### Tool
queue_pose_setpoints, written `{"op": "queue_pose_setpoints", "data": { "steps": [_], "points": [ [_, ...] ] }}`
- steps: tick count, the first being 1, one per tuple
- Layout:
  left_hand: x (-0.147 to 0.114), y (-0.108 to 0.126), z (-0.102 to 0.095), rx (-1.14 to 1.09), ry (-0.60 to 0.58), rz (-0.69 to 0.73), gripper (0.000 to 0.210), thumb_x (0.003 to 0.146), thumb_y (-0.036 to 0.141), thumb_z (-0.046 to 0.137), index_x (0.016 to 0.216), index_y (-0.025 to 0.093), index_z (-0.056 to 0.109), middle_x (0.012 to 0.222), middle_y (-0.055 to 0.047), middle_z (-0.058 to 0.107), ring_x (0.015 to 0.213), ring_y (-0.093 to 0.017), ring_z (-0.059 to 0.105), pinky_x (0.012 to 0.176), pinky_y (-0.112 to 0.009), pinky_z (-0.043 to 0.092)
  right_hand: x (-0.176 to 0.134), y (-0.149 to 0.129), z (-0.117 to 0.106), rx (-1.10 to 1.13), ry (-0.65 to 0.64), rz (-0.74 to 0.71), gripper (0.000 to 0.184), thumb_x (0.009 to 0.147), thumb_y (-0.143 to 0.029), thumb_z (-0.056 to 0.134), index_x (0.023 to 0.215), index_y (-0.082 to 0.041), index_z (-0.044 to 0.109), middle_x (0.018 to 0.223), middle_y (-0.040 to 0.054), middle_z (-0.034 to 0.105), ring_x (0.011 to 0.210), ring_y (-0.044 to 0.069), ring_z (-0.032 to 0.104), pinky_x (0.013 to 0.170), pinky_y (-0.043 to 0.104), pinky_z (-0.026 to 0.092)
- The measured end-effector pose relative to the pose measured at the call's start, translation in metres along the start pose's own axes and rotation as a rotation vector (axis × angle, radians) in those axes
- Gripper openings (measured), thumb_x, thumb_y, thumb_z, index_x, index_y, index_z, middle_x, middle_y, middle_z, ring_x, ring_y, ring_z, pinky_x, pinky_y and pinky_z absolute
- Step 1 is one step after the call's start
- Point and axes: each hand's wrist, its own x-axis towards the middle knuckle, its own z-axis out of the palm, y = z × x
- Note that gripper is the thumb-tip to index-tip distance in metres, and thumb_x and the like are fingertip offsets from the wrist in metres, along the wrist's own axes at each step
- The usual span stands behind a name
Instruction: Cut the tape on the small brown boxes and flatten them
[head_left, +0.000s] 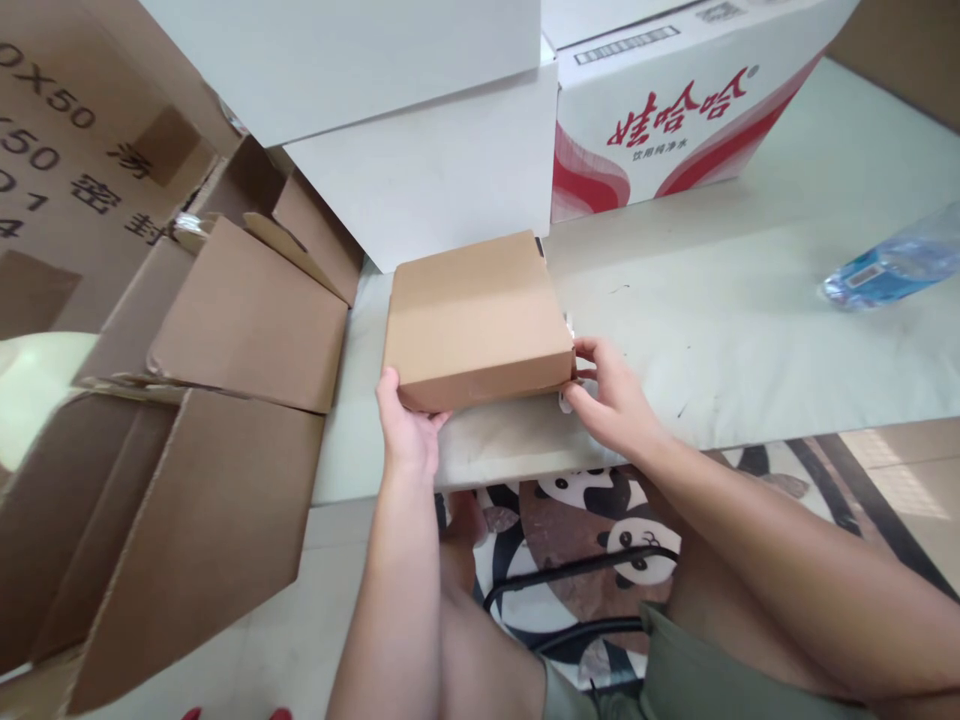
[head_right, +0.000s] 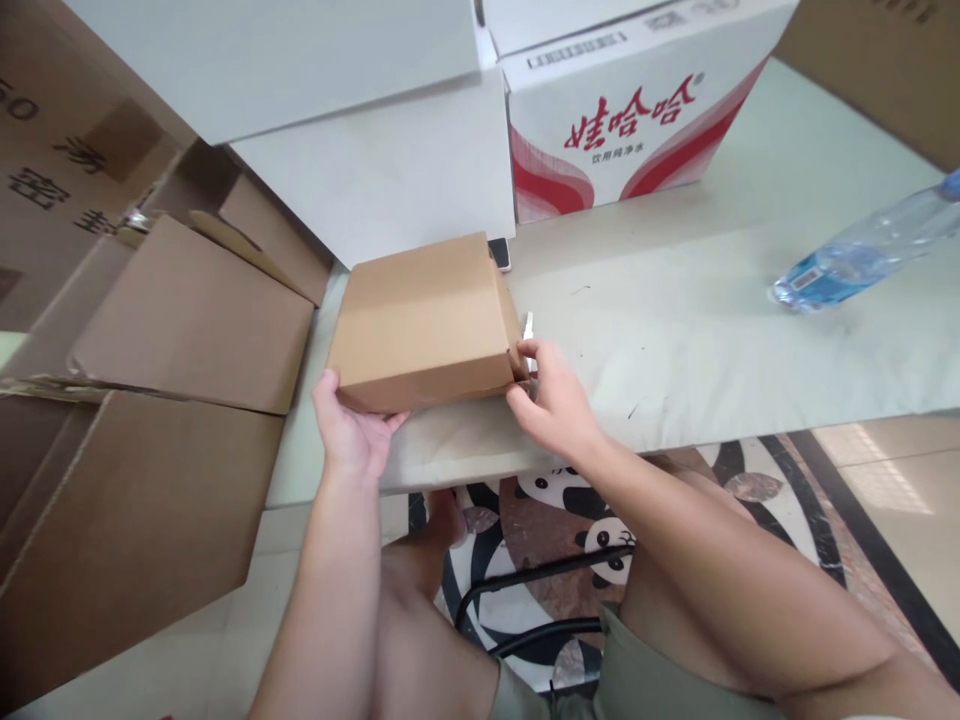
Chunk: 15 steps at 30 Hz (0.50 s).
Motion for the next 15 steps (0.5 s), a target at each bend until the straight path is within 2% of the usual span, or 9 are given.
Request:
{"op": "queue_pose_setpoints", "data": {
  "steps": [8,15],
  "points": [
    [0.0006,-0.0008,-0.0025,0.005,0.001,-0.014,0.051,0.081,0.062,0.057,0.119,0.03,0.064,0.137,-0.01,0.061,0.134,-0.036,0.051,0.104,-0.055,0.049,-0.0005,0.0,-0.0008,-0.011,-0.007,-0.003,0.042,0.08,-0.021,0.058,0.122,-0.021,0.051,0.131,0.0138,0.061,0.123,0.03,0.059,0.101,0.053,0.053],
    [-0.0007,-0.0005,-0.0026,0.0,-0.002,-0.007,0.048,0.083,0.061,0.056,0.118,0.029,0.064,0.137,-0.01,0.061,0.131,-0.034,0.053,0.103,-0.054,0.049,-0.0013,0.0,-0.0009,-0.01,-0.008,0.003,0.041,0.081,-0.02,0.057,0.121,-0.022,0.051,0.13,0.0131,0.061,0.121,0.03,0.06,0.101,0.054,0.054]
  ]
}}
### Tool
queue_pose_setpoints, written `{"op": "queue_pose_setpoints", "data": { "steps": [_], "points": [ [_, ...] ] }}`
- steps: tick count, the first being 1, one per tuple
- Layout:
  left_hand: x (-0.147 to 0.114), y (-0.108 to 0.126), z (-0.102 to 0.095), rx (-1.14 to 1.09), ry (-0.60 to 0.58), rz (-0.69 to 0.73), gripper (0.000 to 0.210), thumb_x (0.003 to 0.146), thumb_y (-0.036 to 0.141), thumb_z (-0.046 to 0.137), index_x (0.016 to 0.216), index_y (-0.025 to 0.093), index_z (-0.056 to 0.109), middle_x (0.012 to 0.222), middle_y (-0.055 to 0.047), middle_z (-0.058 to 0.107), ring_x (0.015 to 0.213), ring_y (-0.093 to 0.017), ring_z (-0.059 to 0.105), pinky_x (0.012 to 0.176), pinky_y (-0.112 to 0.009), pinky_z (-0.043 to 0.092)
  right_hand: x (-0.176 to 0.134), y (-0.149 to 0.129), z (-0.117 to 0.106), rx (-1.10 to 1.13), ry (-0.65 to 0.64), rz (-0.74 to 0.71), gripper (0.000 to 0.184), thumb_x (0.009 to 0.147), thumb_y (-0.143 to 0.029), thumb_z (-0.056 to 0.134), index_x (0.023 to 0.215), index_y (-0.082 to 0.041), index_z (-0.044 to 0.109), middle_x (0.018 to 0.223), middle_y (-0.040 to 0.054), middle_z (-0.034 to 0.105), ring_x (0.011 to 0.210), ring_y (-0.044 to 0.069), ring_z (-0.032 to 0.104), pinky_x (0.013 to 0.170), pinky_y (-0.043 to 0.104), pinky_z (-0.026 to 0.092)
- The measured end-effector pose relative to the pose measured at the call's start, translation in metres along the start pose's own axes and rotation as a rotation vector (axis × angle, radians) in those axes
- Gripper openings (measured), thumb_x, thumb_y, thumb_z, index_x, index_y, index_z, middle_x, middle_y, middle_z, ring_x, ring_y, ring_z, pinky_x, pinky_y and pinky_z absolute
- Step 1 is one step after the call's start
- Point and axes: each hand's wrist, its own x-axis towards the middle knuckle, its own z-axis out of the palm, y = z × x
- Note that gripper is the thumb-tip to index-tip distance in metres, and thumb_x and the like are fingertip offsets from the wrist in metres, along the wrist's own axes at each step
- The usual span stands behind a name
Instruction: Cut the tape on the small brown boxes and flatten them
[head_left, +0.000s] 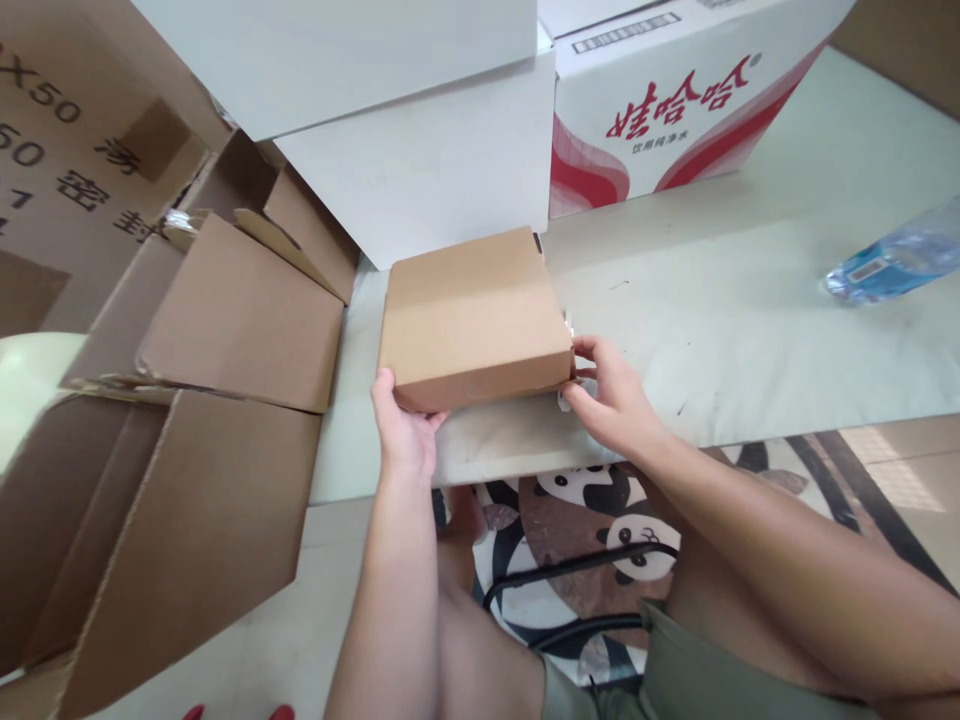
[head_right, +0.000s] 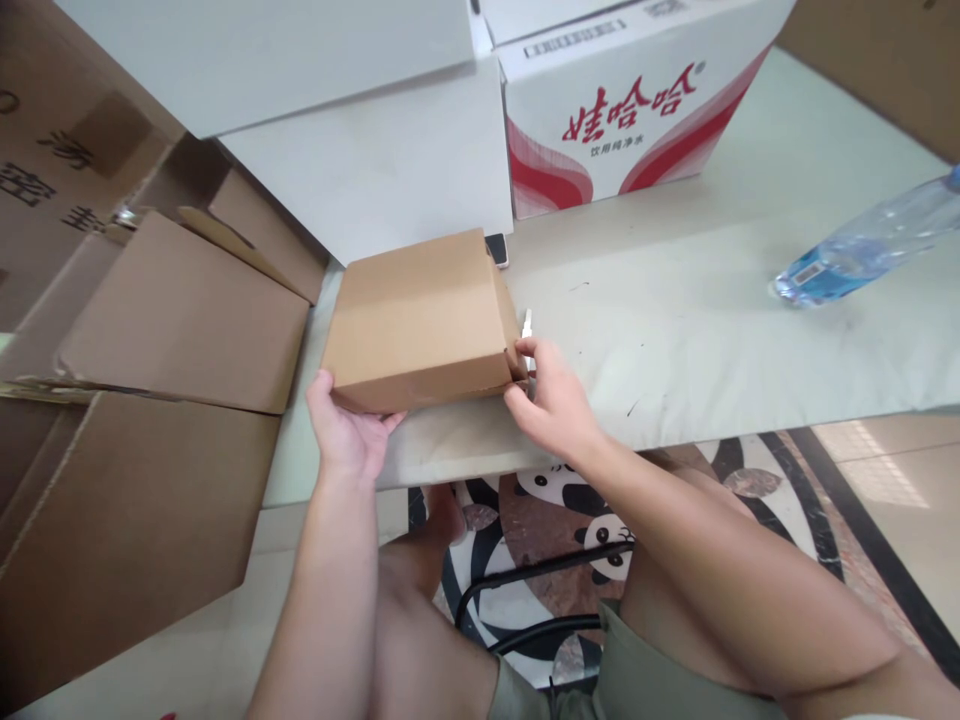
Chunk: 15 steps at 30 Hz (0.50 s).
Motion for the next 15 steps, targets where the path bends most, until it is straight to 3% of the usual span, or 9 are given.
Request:
{"op": "queue_pose_setpoints", "data": {
  "steps": [6,15],
  "points": [
    [-0.0006,0.0,0.0004,-0.007,0.001,0.01,0.046,0.083,0.06,0.056,0.115,0.028,0.065,0.133,-0.01,0.063,0.132,-0.032,0.053,0.101,-0.05,0.051,-0.0005,-0.0001,-0.0009,-0.01,0.001,-0.011,0.041,0.081,-0.02,0.057,0.122,-0.022,0.051,0.131,0.0126,0.061,0.122,0.03,0.06,0.101,0.054,0.054],
    [-0.0026,0.0002,0.0004,0.026,-0.006,0.022,0.046,0.082,0.062,0.055,0.112,0.029,0.064,0.136,-0.01,0.061,0.13,-0.034,0.054,0.102,-0.055,0.05,-0.0012,-0.0014,-0.0014,-0.023,-0.005,-0.005,0.042,0.081,-0.02,0.057,0.123,-0.022,0.051,0.131,0.0125,0.061,0.122,0.03,0.06,0.101,0.053,0.053]
  ]
}}
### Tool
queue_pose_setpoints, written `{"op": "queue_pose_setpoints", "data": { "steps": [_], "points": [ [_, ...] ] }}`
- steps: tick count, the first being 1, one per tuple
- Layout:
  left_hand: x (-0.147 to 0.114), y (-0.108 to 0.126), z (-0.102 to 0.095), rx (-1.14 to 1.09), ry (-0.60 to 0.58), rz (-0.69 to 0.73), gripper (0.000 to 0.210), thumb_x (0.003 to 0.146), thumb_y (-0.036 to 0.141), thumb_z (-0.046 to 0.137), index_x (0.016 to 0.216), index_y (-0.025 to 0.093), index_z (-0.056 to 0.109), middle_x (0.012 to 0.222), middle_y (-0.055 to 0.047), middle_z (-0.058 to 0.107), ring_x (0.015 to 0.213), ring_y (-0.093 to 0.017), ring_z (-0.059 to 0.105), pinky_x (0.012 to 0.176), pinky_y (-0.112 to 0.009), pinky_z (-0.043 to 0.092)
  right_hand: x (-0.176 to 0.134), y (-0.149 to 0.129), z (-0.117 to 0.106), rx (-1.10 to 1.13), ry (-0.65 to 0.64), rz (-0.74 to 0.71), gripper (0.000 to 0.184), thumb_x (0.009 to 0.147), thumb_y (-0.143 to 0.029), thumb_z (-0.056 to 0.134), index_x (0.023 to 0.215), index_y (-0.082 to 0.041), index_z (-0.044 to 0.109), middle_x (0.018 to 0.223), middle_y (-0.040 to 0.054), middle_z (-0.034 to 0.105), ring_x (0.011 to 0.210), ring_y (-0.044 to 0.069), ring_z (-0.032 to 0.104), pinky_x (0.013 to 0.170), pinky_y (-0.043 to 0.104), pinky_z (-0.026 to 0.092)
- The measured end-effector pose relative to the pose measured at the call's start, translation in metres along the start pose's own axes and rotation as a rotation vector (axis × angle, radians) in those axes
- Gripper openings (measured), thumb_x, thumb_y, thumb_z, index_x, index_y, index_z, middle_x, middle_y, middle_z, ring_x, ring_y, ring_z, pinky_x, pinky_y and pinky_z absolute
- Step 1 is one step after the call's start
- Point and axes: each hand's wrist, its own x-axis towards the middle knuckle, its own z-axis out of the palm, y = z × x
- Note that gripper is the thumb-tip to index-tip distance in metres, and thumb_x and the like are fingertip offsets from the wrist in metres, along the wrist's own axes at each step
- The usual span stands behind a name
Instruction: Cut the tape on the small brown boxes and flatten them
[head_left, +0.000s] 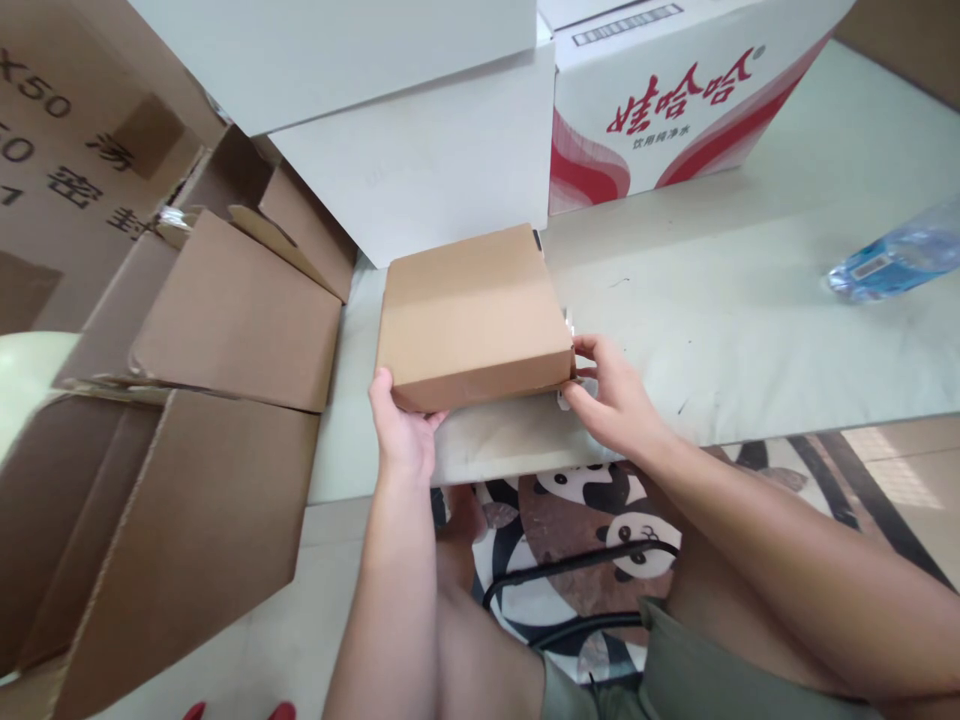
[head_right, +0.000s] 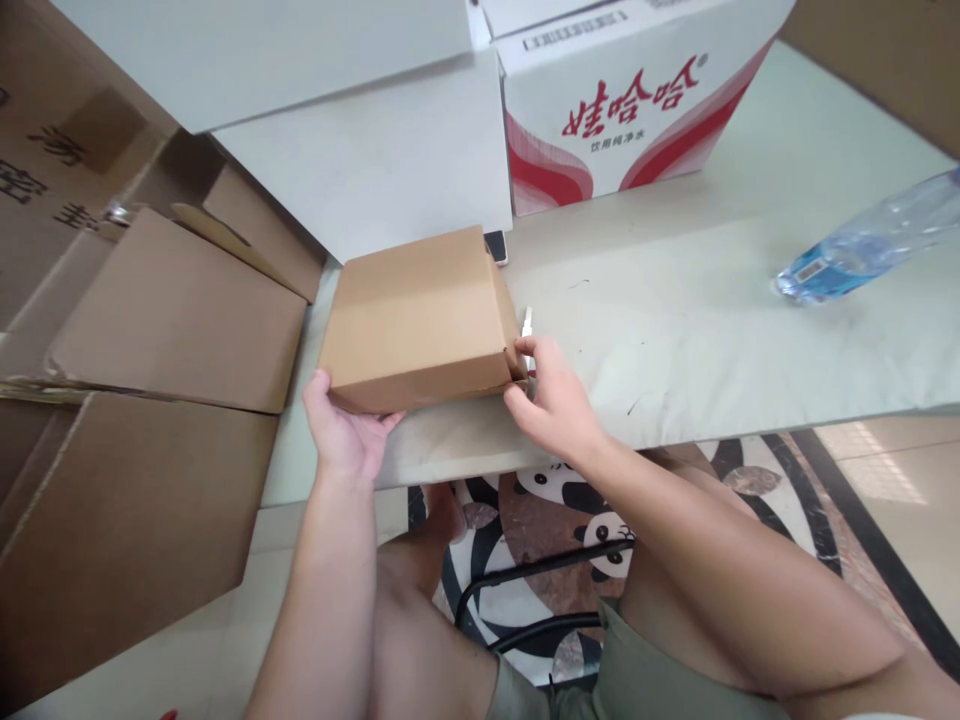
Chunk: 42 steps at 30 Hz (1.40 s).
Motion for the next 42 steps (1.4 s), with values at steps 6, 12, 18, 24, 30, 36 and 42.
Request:
{"op": "queue_pose_setpoints", "data": {
  "steps": [6,12,18,24,30,36,42],
  "points": [
    [-0.0001,0.0001,-0.0006,0.005,-0.009,0.006,0.047,0.08,0.063,0.057,0.112,0.029,0.063,0.134,-0.011,0.062,0.13,-0.035,0.055,0.102,-0.056,0.049,-0.0006,-0.0014,-0.0005,0.004,-0.009,0.001,0.043,0.082,-0.021,0.057,0.124,-0.021,0.051,0.132,0.0134,0.061,0.122,0.03,0.059,0.101,0.053,0.053],
    [-0.0005,-0.0005,-0.001,-0.003,-0.006,0.007,0.047,0.081,0.062,0.057,0.113,0.029,0.064,0.135,-0.01,0.062,0.132,-0.034,0.053,0.102,-0.053,0.05,-0.0007,-0.0018,-0.0007,0.008,-0.008,0.001,0.042,0.081,-0.021,0.058,0.123,-0.021,0.051,0.131,0.0139,0.061,0.122,0.03,0.06,0.101,0.054,0.053],
    [0.0013,0.0002,-0.0004,-0.005,0.017,-0.018,0.047,0.081,0.062,0.057,0.114,0.029,0.064,0.135,-0.01,0.062,0.132,-0.036,0.053,0.098,-0.054,0.052,-0.0003,-0.0013,0.0001,0.015,0.001,-0.005,0.041,0.08,-0.022,0.058,0.12,-0.022,0.051,0.129,0.0137,0.062,0.121,0.031,0.061,0.101,0.056,0.053],
    [0.0023,-0.0002,-0.0008,-0.013,0.024,-0.028,0.047,0.083,0.061,0.055,0.116,0.029,0.064,0.135,-0.01,0.062,0.131,-0.035,0.053,0.098,-0.051,0.053,-0.0005,-0.002,0.0007,0.015,0.001,0.001,0.041,0.08,-0.022,0.058,0.121,-0.023,0.05,0.131,0.0134,0.061,0.123,0.031,0.059,0.102,0.057,0.052],
    [0.0017,0.0007,-0.0008,-0.01,0.015,-0.016,0.048,0.086,0.061,0.054,0.119,0.027,0.062,0.135,-0.01,0.062,0.131,-0.037,0.053,0.094,-0.047,0.054,0.0005,-0.0002,0.0022,0.019,0.016,0.001,0.041,0.08,-0.022,0.058,0.12,-0.022,0.051,0.129,0.0133,0.062,0.121,0.03,0.06,0.101,0.055,0.053],
    [0.0016,0.0026,-0.0013,-0.041,0.017,-0.039,0.047,0.082,0.061,0.055,0.117,0.031,0.063,0.135,-0.009,0.062,0.13,-0.034,0.054,0.098,-0.051,0.052,0.0008,0.0024,0.0029,0.035,0.036,-0.088,0.039,0.084,-0.027,0.059,0.123,-0.023,0.053,0.13,0.0126,0.062,0.122,0.029,0.06,0.101,0.054,0.054],
    [0.0017,0.0068,-0.0034,-0.086,0.011,-0.049,0.047,0.079,0.061,0.057,0.112,0.029,0.064,0.128,-0.01,0.063,0.119,-0.033,0.058,0.089,-0.047,0.055,0.0008,-0.0009,-0.0004,0.069,0.029,-0.144,0.036,0.09,-0.04,0.059,0.123,-0.025,0.056,0.131,0.012,0.062,0.124,0.029,0.059,0.102,0.053,0.054]
  ]
}}
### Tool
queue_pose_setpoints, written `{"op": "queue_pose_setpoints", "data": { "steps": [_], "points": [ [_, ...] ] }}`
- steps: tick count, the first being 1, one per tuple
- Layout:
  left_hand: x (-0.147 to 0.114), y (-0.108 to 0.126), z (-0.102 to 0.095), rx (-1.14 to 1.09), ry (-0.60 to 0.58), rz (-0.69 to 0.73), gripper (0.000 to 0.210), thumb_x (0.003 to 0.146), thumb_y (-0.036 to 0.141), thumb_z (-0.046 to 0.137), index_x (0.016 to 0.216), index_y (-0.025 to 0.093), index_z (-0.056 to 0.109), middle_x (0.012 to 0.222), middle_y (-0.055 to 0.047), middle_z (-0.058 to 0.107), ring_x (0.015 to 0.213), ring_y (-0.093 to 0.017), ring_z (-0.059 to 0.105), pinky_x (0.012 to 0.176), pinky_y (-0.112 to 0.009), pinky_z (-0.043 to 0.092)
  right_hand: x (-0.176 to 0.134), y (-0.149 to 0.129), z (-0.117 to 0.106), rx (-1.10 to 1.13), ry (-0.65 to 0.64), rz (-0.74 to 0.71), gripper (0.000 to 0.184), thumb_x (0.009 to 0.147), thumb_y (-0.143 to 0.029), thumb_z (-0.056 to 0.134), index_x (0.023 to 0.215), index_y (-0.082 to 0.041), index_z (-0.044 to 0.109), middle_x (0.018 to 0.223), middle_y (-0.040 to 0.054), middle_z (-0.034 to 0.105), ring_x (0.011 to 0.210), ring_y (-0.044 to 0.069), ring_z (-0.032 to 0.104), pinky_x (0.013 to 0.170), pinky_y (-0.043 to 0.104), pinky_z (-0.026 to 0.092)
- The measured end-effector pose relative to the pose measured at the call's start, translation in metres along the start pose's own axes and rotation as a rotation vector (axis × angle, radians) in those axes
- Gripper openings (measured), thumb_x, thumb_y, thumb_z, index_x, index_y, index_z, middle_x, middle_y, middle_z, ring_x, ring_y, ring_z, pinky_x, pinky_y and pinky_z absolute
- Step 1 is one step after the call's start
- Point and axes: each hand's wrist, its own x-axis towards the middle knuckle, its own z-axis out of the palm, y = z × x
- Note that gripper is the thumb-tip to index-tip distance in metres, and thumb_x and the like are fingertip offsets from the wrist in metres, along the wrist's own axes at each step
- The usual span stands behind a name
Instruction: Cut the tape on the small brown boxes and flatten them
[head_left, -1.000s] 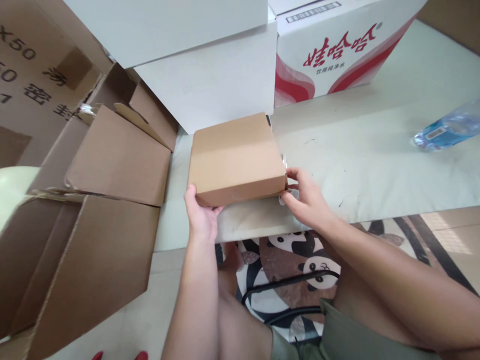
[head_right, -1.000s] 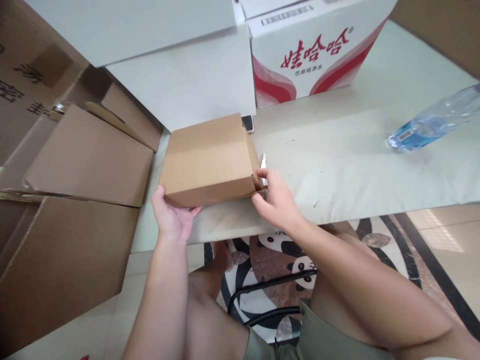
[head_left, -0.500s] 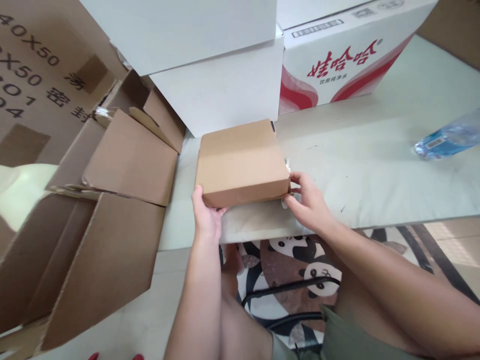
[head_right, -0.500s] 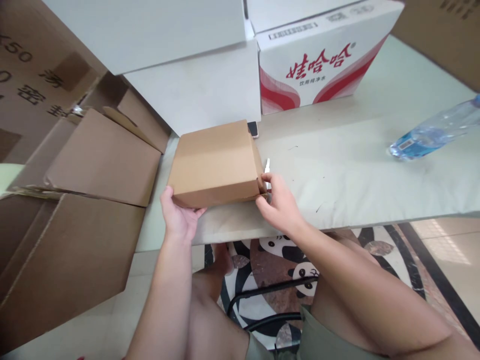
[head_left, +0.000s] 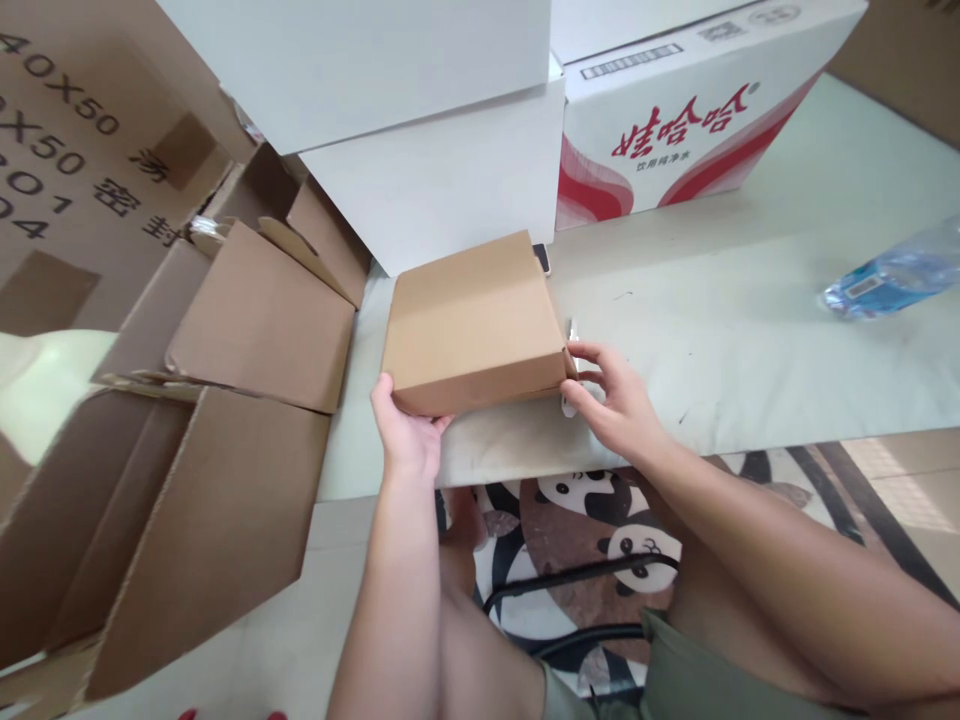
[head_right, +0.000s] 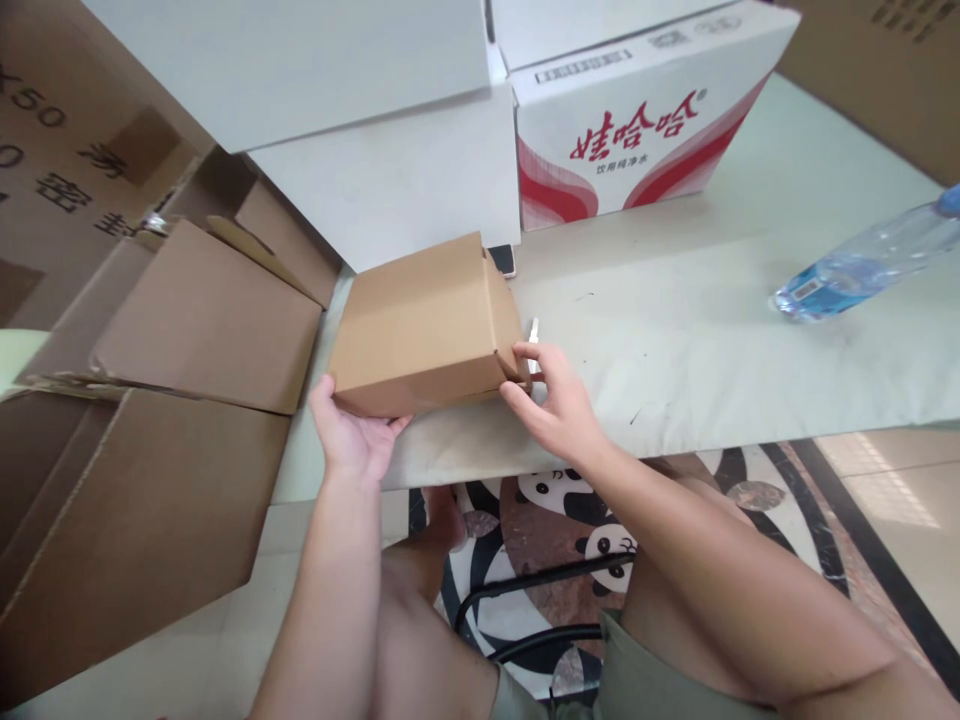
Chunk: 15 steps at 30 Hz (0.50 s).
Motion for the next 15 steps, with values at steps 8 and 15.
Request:
{"op": "queue_pose_setpoints", "data": {
  "steps": [8,15],
  "points": [
    [0.003,0.0044,-0.0013,-0.008,-0.011,-0.015,0.052,0.079,0.066,0.052,0.111,0.027,0.064,0.118,-0.011,0.064,0.106,-0.03,0.062,0.076,-0.039,0.055,-0.0024,-0.0019,-0.0056,0.147,-0.056,-0.079,0.045,0.097,-0.059,0.047,0.129,-0.029,0.057,0.149,0.0115,0.054,0.135,0.03,0.055,0.107,0.053,0.05],
    [0.0029,0.0048,-0.0008,-0.004,-0.005,-0.021,0.049,0.078,0.065,0.052,0.108,0.028,0.063,0.115,-0.011,0.064,0.102,-0.029,0.061,0.076,-0.038,0.053,-0.002,-0.0044,-0.0072,0.133,-0.033,-0.075,0.045,0.098,-0.06,0.043,0.124,-0.028,0.06,0.144,0.0114,0.059,0.137,0.03,0.054,0.106,0.051,0.05]
  ]
}}
